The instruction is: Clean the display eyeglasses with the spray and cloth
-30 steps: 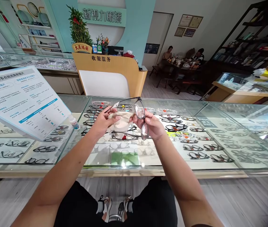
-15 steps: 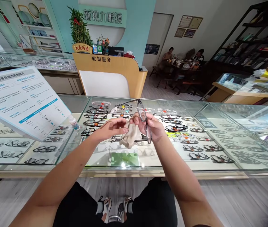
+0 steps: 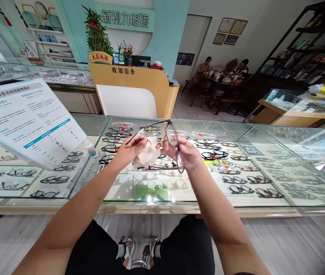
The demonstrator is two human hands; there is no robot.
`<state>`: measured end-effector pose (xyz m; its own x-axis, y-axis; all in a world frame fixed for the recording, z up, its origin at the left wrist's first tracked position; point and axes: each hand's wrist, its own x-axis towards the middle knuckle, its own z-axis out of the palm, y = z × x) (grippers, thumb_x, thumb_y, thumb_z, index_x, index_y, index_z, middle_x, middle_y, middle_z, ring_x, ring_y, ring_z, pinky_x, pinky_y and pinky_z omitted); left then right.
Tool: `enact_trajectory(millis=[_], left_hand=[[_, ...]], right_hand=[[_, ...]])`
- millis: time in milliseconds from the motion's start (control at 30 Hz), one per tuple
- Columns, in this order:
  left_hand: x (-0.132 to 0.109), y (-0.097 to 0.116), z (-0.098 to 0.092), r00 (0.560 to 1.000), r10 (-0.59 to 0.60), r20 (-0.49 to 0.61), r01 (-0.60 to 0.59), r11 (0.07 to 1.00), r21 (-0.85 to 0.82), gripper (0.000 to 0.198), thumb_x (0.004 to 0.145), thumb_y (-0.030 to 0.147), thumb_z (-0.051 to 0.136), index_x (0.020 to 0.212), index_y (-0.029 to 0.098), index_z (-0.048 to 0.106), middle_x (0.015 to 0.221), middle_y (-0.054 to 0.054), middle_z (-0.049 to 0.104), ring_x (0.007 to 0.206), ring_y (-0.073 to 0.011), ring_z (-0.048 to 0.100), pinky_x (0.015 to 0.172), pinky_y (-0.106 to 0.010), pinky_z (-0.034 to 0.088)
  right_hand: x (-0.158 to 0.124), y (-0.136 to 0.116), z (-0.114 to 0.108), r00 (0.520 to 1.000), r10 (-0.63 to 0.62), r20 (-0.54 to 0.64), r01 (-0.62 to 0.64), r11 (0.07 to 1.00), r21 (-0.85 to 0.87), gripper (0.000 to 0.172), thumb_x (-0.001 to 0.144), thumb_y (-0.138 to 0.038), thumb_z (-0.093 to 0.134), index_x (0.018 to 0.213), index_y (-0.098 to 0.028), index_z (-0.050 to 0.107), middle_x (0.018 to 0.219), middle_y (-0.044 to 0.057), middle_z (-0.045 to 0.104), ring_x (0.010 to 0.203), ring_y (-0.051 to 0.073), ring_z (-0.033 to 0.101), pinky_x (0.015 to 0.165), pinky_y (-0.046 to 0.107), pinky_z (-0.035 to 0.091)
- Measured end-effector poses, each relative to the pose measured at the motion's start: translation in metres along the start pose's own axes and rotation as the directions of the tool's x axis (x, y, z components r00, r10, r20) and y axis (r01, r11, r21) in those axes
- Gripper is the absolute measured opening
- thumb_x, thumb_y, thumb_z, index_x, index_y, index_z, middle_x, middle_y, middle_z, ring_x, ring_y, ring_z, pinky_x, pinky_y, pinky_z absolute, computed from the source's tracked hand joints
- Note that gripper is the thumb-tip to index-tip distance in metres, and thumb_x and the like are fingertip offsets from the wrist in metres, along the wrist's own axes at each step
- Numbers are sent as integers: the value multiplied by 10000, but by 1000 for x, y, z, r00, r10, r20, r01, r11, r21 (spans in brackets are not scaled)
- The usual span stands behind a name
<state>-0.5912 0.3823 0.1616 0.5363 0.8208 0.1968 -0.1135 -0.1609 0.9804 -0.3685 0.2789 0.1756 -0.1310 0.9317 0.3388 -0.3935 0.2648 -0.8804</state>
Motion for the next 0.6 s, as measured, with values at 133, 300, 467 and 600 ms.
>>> enact_trajectory(millis=[133, 300, 467, 600], left_hand=[[-1, 2, 1, 999, 45, -26, -45, 999, 5, 388, 867, 561, 899, 969, 212, 762, 795, -7, 654, 706, -146, 547, 629, -258, 414], [-3, 7, -1, 998, 54, -27, -52, 996, 72, 354, 846, 508, 925, 922, 211, 747, 821, -11, 662, 781, -156, 579, 714, -262, 460], [-4, 17, -2, 995, 99, 19, -101, 988, 117, 311, 806, 448, 946, 844, 223, 734, 831, -24, 697, 848, -198, 625, 826, -312, 514], [-2, 21, -6, 991, 105, 88, -118, 980, 160, 289, 810, 451, 913, 817, 221, 737, 814, -21, 702, 837, -199, 624, 833, -321, 515]], right_hand=[[1, 5, -3, 999, 37, 24, -36, 998, -45, 460, 731, -650, 979, 826, -241, 789, 831, 55, 731, 1031, 321, 778, 996, 507, 620], [2, 6, -5, 999, -25, -25, 23, 997, -75, 466, 723, -659, 975, 828, -234, 817, 830, 55, 713, 906, 262, 716, 925, 429, 606], [1, 1, -4, 996, -53, -69, 50, 998, -42, 467, 723, -621, 977, 704, -251, 693, 806, 43, 680, 837, 243, 648, 892, 436, 602], [1, 0, -3, 995, -54, -83, 54, 999, -11, 499, 716, -625, 981, 697, -248, 655, 803, 36, 673, 827, 232, 660, 863, 413, 596]])
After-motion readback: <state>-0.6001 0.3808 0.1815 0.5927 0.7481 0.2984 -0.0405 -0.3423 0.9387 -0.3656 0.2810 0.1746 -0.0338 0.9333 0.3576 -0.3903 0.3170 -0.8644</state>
